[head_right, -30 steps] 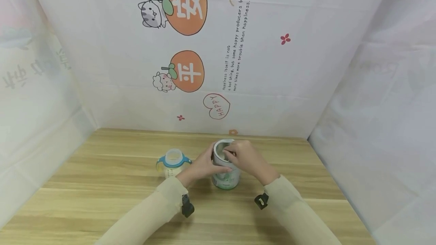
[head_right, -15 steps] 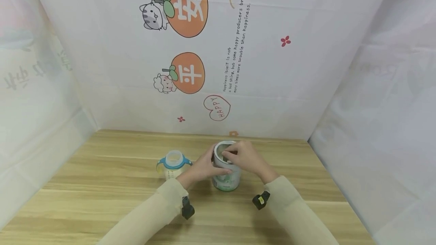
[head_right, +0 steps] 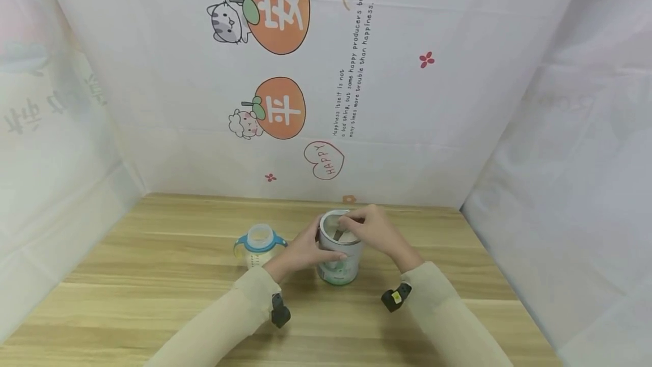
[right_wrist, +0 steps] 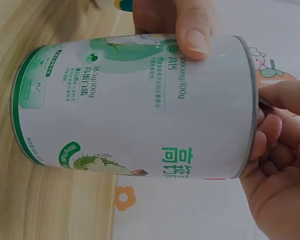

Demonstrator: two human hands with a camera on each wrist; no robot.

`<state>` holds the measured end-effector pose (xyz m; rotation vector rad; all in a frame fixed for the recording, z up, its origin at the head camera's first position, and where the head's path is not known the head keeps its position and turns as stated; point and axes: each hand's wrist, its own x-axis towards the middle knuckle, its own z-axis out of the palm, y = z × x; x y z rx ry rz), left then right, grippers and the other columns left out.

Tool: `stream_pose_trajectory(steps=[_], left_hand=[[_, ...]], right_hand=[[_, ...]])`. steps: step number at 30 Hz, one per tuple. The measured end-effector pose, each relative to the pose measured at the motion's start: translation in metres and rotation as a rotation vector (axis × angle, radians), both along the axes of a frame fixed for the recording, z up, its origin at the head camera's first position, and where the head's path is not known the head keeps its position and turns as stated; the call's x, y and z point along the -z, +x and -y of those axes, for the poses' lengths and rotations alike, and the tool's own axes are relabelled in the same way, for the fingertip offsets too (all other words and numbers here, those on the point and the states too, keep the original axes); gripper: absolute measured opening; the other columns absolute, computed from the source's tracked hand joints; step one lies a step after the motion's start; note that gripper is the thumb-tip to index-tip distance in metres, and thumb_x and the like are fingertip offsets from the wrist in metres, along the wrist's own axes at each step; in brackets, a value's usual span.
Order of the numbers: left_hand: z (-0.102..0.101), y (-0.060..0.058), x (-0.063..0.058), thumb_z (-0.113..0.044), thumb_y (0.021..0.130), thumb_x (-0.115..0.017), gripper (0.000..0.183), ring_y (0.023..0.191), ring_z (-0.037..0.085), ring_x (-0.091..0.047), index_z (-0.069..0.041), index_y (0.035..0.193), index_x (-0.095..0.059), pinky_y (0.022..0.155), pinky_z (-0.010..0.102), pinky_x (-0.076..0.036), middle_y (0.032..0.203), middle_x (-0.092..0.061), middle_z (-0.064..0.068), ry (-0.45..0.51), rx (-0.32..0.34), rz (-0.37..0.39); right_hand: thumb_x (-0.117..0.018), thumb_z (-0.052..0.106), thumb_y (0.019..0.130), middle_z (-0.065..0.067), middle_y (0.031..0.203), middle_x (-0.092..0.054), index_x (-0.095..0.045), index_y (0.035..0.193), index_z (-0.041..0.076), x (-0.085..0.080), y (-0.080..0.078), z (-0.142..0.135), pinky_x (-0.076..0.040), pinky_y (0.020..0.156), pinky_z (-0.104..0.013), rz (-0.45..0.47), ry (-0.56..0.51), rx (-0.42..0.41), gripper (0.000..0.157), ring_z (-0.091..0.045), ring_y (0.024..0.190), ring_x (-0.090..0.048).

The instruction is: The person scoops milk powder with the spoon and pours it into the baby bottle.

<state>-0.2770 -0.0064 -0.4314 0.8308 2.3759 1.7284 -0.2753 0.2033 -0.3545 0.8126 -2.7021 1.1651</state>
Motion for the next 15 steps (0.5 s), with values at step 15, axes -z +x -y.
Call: stream_pose_trajectory(steps=[15], left_hand=[[-0.001, -0.001, 0.002, -0.041, 0.079, -0.087, 0.098, 0.126, 0.016, -0.051, -0.026, 0.156, -0.027, 0.106, 0.047, -0.041, 0.139, -0.050, -0.005, -0.016, -0.036, 0.004]], right_hand=[[-0.063, 0.034, 0.100, -0.011, 0.109, -0.074, -0.077, 0.110, 0.003, 0.004, 0.000, -0.020, -0.050, 0.094, -0.051, 0.040, -0.162, 0.168, 0.035, -0.027, 0.107, -0.066]])
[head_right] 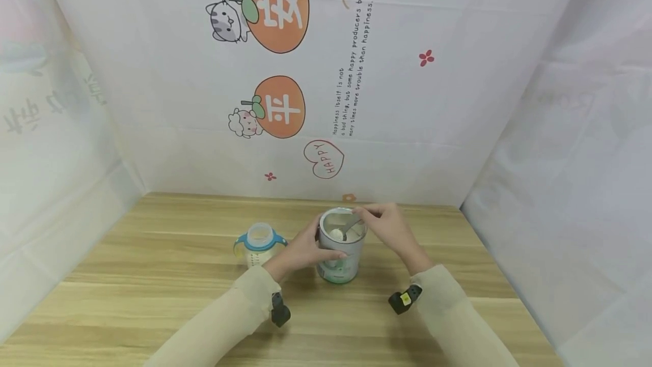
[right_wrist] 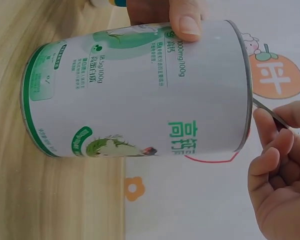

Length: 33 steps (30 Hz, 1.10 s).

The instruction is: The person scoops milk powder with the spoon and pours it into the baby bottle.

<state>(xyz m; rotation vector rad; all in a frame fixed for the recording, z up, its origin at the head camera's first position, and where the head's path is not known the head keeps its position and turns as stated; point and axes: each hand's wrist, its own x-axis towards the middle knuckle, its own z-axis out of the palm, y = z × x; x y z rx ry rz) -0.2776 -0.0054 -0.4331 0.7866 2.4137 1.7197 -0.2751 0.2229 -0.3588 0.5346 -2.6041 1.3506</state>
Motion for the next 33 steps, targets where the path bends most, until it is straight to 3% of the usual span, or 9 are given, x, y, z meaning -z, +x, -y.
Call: stream_pose_trajectory(steps=[2, 4, 7, 9, 14, 21, 24, 33], left_hand=[[0.000, 0.000, 0.000, -0.040, 0.079, -0.087, 0.098, 0.126, 0.016, -0.051, -0.026, 0.155, -0.028, 0.106, 0.047, -0.040, 0.139, -0.051, -0.005, 0.011, 0.004, 0.002], [0.000, 0.000, 0.001, -0.039, 0.079, -0.087, 0.097, 0.126, 0.016, -0.050, -0.027, 0.155, -0.028, 0.107, 0.047, -0.040, 0.139, -0.050, -0.006, 0.018, 0.007, 0.006], [-0.001, 0.000, 0.001, -0.037, 0.079, -0.088, 0.097, 0.127, 0.016, -0.049, -0.026, 0.155, -0.029, 0.107, 0.048, -0.039, 0.140, -0.050, -0.006, 0.025, 0.007, 0.008], [-0.001, 0.000, 0.001, -0.037, 0.078, -0.088, 0.097, 0.128, 0.016, -0.049, -0.026, 0.155, -0.029, 0.108, 0.048, -0.038, 0.140, -0.049, -0.006, 0.020, 0.005, 0.010], [-0.001, 0.000, 0.002, -0.037, 0.079, -0.088, 0.097, 0.128, 0.016, -0.049, -0.024, 0.155, -0.029, 0.108, 0.047, -0.039, 0.141, -0.049, -0.005, 0.013, 0.003, 0.020], [-0.001, 0.000, 0.000, -0.037, 0.078, -0.088, 0.097, 0.128, 0.014, -0.049, -0.023, 0.154, -0.029, 0.107, 0.045, -0.039, 0.140, -0.050, -0.007, 0.003, -0.005, 0.025], [0.000, 0.000, 0.001, -0.038, 0.078, -0.088, 0.098, 0.128, 0.014, -0.049, -0.023, 0.154, -0.029, 0.108, 0.045, -0.039, 0.140, -0.049, -0.007, -0.004, -0.008, 0.026], [0.000, 0.002, -0.001, -0.037, 0.078, -0.088, 0.097, 0.127, 0.017, -0.050, -0.023, 0.154, -0.030, 0.107, 0.047, -0.040, 0.139, -0.050, -0.005, 0.018, -0.011, 0.034]], right_hand=[[-0.063, 0.036, 0.100, -0.009, 0.106, -0.075, -0.077, 0.109, 0.004, 0.002, 0.000, -0.003, -0.051, 0.090, -0.046, 0.011, -0.011, 0.030, 0.036, -0.023, 0.102, -0.066], [-0.064, 0.036, 0.100, -0.007, 0.094, -0.075, -0.078, 0.108, 0.004, 0.003, 0.000, -0.005, -0.052, 0.075, -0.035, 0.027, -0.038, 0.057, 0.036, -0.017, 0.083, -0.064], [-0.064, 0.035, 0.100, -0.003, 0.072, -0.067, -0.078, 0.106, 0.003, 0.004, 0.001, -0.008, -0.041, 0.053, -0.025, 0.030, -0.088, 0.090, 0.035, -0.011, 0.060, -0.048], [-0.064, 0.034, 0.100, -0.001, 0.067, -0.062, -0.077, 0.106, 0.001, 0.005, 0.001, -0.010, -0.034, 0.047, -0.025, 0.024, -0.126, 0.106, 0.036, -0.012, 0.055, -0.041], [-0.064, 0.037, 0.100, 0.000, 0.079, -0.069, -0.076, 0.111, 0.000, 0.006, 0.003, -0.009, -0.040, 0.054, -0.027, -0.009, -0.142, 0.138, 0.040, -0.014, 0.063, -0.047], [-0.065, 0.036, 0.099, -0.013, 0.089, -0.073, -0.075, 0.113, 0.000, 0.010, 0.003, -0.008, -0.044, 0.057, -0.026, -0.025, -0.133, 0.169, 0.040, -0.015, 0.068, -0.052], [-0.065, 0.030, 0.100, -0.012, 0.087, -0.072, -0.074, 0.114, -0.003, 0.010, 0.003, -0.009, -0.044, 0.057, -0.026, -0.018, -0.153, 0.169, 0.037, -0.015, 0.067, -0.052], [-0.067, 0.035, 0.098, 0.000, 0.077, -0.070, -0.074, 0.111, -0.004, 0.011, 0.004, -0.012, -0.041, 0.057, -0.027, -0.009, -0.180, 0.184, 0.042, -0.014, 0.065, -0.051]])
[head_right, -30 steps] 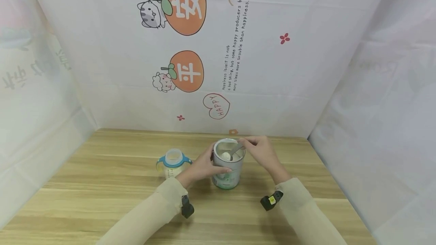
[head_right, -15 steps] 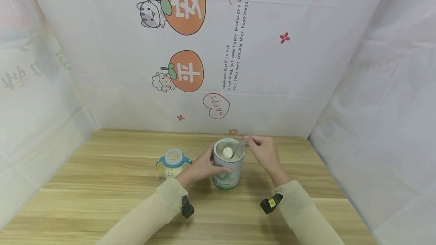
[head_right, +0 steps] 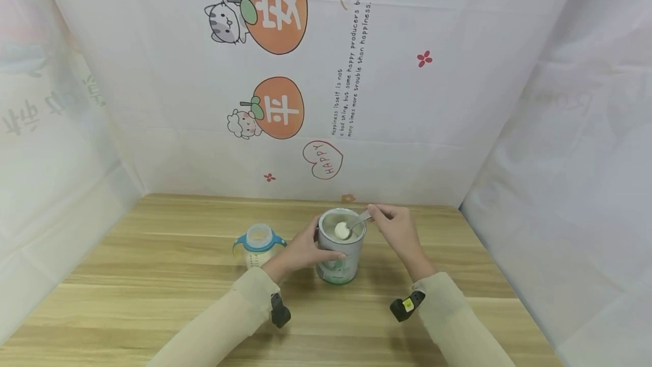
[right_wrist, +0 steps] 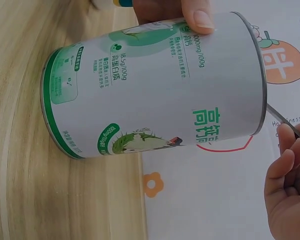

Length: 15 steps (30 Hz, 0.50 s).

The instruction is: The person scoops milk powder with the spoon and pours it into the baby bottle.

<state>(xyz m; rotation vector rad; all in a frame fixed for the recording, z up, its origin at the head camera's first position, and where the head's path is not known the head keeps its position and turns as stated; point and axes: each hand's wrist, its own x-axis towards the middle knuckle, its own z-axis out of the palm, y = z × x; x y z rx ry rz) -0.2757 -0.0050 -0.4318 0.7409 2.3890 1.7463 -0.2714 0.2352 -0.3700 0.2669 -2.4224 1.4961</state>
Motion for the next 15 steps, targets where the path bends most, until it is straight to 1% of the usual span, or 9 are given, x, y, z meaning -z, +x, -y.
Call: stream_pose_trajectory(steps=[5, 8, 12, 15], left_hand=[[-0.0008, -0.0003, -0.0011, -0.034, 0.078, -0.088, 0.096, 0.127, 0.017, -0.049, -0.024, 0.154, -0.030, 0.106, 0.047, -0.039, 0.141, -0.049, -0.005, 0.021, 0.021, -0.005], [-0.0008, -0.0003, -0.0024, -0.034, 0.078, -0.088, 0.096, 0.128, 0.016, -0.049, -0.025, 0.154, -0.030, 0.107, 0.048, -0.038, 0.141, -0.048, -0.006, 0.013, 0.026, -0.007], [-0.0002, 0.0000, -0.0047, -0.033, 0.078, -0.088, 0.096, 0.128, 0.018, -0.049, -0.024, 0.154, -0.030, 0.107, 0.049, -0.038, 0.141, -0.048, -0.004, 0.007, 0.029, 0.005], [0.0005, -0.0001, -0.0058, -0.035, 0.078, -0.088, 0.099, 0.129, 0.019, -0.048, -0.022, 0.155, -0.028, 0.108, 0.050, -0.038, 0.143, -0.047, -0.002, -0.015, 0.019, 0.016]], right_hand=[[-0.067, 0.035, 0.098, 0.003, 0.072, -0.067, -0.075, 0.109, -0.003, -0.0002, 0.0005, 0.0002, -0.039, 0.057, -0.027, 0.027, -0.025, 0.016, 0.041, -0.016, 0.064, -0.051], [-0.067, 0.035, 0.098, 0.003, 0.070, -0.066, -0.076, 0.109, -0.003, -0.0010, 0.0010, 0.0008, -0.039, 0.057, -0.027, 0.033, -0.031, 0.015, 0.040, -0.017, 0.065, -0.052], [-0.066, 0.034, 0.098, 0.004, 0.071, -0.066, -0.076, 0.109, -0.002, -0.0021, 0.0011, 0.0013, -0.039, 0.058, -0.027, 0.026, -0.039, 0.005, 0.039, -0.016, 0.064, -0.052], [-0.065, 0.035, 0.099, 0.004, 0.072, -0.067, -0.076, 0.109, -0.001, -0.0021, 0.0005, 0.0015, -0.040, 0.059, -0.027, 0.021, -0.037, 0.001, 0.039, -0.015, 0.065, -0.052]])
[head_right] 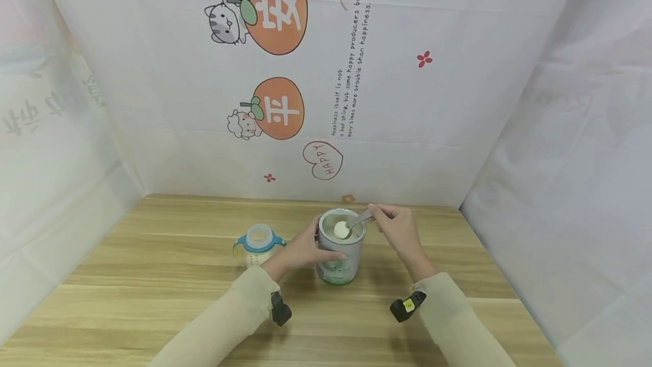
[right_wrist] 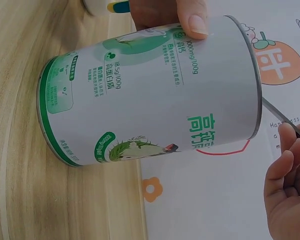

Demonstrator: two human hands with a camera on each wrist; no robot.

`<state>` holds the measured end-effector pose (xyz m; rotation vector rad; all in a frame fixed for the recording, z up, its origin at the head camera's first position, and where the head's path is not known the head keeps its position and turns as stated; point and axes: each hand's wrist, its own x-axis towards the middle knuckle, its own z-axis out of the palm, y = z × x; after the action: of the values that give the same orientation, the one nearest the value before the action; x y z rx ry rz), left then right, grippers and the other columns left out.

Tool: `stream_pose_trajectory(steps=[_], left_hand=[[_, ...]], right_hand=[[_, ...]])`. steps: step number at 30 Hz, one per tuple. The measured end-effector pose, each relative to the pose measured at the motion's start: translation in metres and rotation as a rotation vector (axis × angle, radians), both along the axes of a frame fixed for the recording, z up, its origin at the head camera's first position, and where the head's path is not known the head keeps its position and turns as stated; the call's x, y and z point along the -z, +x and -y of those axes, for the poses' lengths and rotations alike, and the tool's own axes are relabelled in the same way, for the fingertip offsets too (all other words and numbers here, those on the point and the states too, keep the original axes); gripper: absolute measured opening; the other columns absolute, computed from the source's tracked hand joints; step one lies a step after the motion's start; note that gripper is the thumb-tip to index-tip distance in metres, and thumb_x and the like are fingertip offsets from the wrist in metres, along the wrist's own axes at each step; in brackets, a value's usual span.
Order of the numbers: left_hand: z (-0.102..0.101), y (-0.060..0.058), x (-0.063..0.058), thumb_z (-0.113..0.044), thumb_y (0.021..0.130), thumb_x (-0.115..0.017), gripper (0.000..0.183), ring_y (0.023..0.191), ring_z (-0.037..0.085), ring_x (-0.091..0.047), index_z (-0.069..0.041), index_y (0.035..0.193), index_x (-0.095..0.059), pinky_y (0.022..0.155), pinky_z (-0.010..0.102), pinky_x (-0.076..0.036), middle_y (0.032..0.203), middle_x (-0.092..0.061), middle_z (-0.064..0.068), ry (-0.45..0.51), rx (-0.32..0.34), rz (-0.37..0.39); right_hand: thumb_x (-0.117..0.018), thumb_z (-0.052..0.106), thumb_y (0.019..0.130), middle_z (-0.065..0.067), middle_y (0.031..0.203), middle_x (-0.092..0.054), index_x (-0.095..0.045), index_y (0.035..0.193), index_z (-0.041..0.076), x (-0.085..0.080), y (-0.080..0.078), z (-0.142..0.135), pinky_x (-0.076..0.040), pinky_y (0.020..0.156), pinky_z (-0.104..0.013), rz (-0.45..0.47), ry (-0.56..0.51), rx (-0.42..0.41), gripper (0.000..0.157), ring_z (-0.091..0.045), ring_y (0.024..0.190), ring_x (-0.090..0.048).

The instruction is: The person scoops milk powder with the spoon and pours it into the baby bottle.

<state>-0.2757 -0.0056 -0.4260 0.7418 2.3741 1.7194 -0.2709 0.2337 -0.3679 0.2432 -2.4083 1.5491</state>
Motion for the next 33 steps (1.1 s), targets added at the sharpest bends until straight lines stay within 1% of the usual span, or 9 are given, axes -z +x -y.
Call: stream_pose_trajectory(steps=[4, 7, 10, 17, 23, 27, 30, 33], left_hand=[[0.001, 0.000, -0.001, -0.038, 0.077, -0.089, 0.103, 0.132, 0.019, -0.046, -0.023, 0.157, -0.025, 0.109, 0.050, -0.036, 0.145, -0.045, -0.003, -0.023, -0.009, 0.000], [0.001, -0.001, -0.001, -0.036, 0.077, -0.089, 0.100, 0.130, 0.019, -0.047, -0.023, 0.155, -0.028, 0.108, 0.050, -0.037, 0.144, -0.047, -0.003, -0.011, 0.001, -0.005], [0.001, -0.002, -0.001, -0.036, 0.078, -0.088, 0.097, 0.128, 0.018, -0.048, -0.024, 0.154, -0.030, 0.107, 0.050, -0.038, 0.142, -0.048, -0.004, -0.001, 0.012, -0.014], [0.001, -0.002, -0.003, -0.038, 0.077, -0.088, 0.097, 0.128, 0.017, -0.048, -0.025, 0.154, -0.031, 0.107, 0.050, -0.038, 0.141, -0.049, -0.005, 0.007, 0.019, -0.021], [0.002, 0.000, -0.008, -0.041, 0.075, -0.090, 0.100, 0.130, 0.017, -0.047, -0.026, 0.154, -0.031, 0.108, 0.051, -0.037, 0.141, -0.049, -0.008, -0.004, -0.024, -0.003], [0.003, 0.002, -0.013, -0.042, 0.073, -0.091, 0.103, 0.134, 0.019, -0.044, -0.028, 0.155, -0.031, 0.110, 0.053, -0.034, 0.143, -0.048, -0.009, -0.007, -0.045, 0.020], [0.005, 0.004, -0.018, -0.041, 0.074, -0.090, 0.104, 0.137, 0.022, -0.041, -0.025, 0.157, -0.029, 0.111, 0.054, -0.033, 0.146, -0.046, -0.006, -0.008, -0.044, 0.013], [0.007, 0.004, -0.021, -0.042, 0.075, -0.089, 0.106, 0.140, 0.023, -0.038, -0.020, 0.158, -0.026, 0.112, 0.055, -0.031, 0.151, -0.042, -0.002, -0.022, -0.045, -0.003]], right_hand=[[-0.064, 0.037, 0.099, 0.002, 0.073, -0.068, -0.076, 0.109, 0.000, -0.001, -0.001, 0.000, -0.039, 0.059, -0.027, -0.003, -0.001, -0.005, 0.040, -0.015, 0.065, -0.052], [-0.064, 0.037, 0.099, 0.001, 0.074, -0.068, -0.077, 0.109, 0.001, -0.002, -0.001, -0.001, -0.037, 0.054, -0.027, -0.010, -0.007, -0.008, 0.040, -0.018, 0.064, -0.052], [-0.064, 0.038, 0.099, 0.002, 0.075, -0.069, -0.077, 0.108, 0.002, -0.003, 0.000, -0.001, -0.037, 0.053, -0.026, -0.018, -0.006, -0.011, 0.039, -0.019, 0.065, -0.053], [-0.064, 0.039, 0.099, 0.003, 0.075, -0.068, -0.077, 0.108, 0.002, -0.005, 0.000, -0.003, -0.038, 0.058, -0.028, -0.012, -0.005, -0.017, 0.041, -0.016, 0.066, -0.052], [-0.063, 0.042, 0.099, 0.003, 0.077, -0.070, -0.077, 0.108, 0.001, -0.007, 0.000, -0.002, -0.044, 0.062, -0.028, -0.021, -0.003, -0.017, 0.044, -0.026, 0.070, -0.056], [-0.064, 0.041, 0.099, 0.003, 0.076, -0.069, -0.077, 0.106, 0.000, -0.009, 0.001, -0.001, -0.046, 0.064, -0.028, -0.019, -0.015, -0.011, 0.044, -0.022, 0.069, -0.056], [-0.063, 0.040, 0.099, 0.004, 0.075, -0.067, -0.077, 0.107, 0.000, -0.010, 0.001, 0.000, -0.045, 0.065, -0.028, -0.021, -0.020, -0.013, 0.043, -0.020, 0.069, -0.055], [-0.064, 0.040, 0.099, 0.004, 0.076, -0.066, -0.076, 0.108, -0.001, -0.011, 0.001, 0.000, -0.044, 0.065, -0.029, -0.027, -0.028, -0.018, 0.044, -0.023, 0.070, -0.056]])
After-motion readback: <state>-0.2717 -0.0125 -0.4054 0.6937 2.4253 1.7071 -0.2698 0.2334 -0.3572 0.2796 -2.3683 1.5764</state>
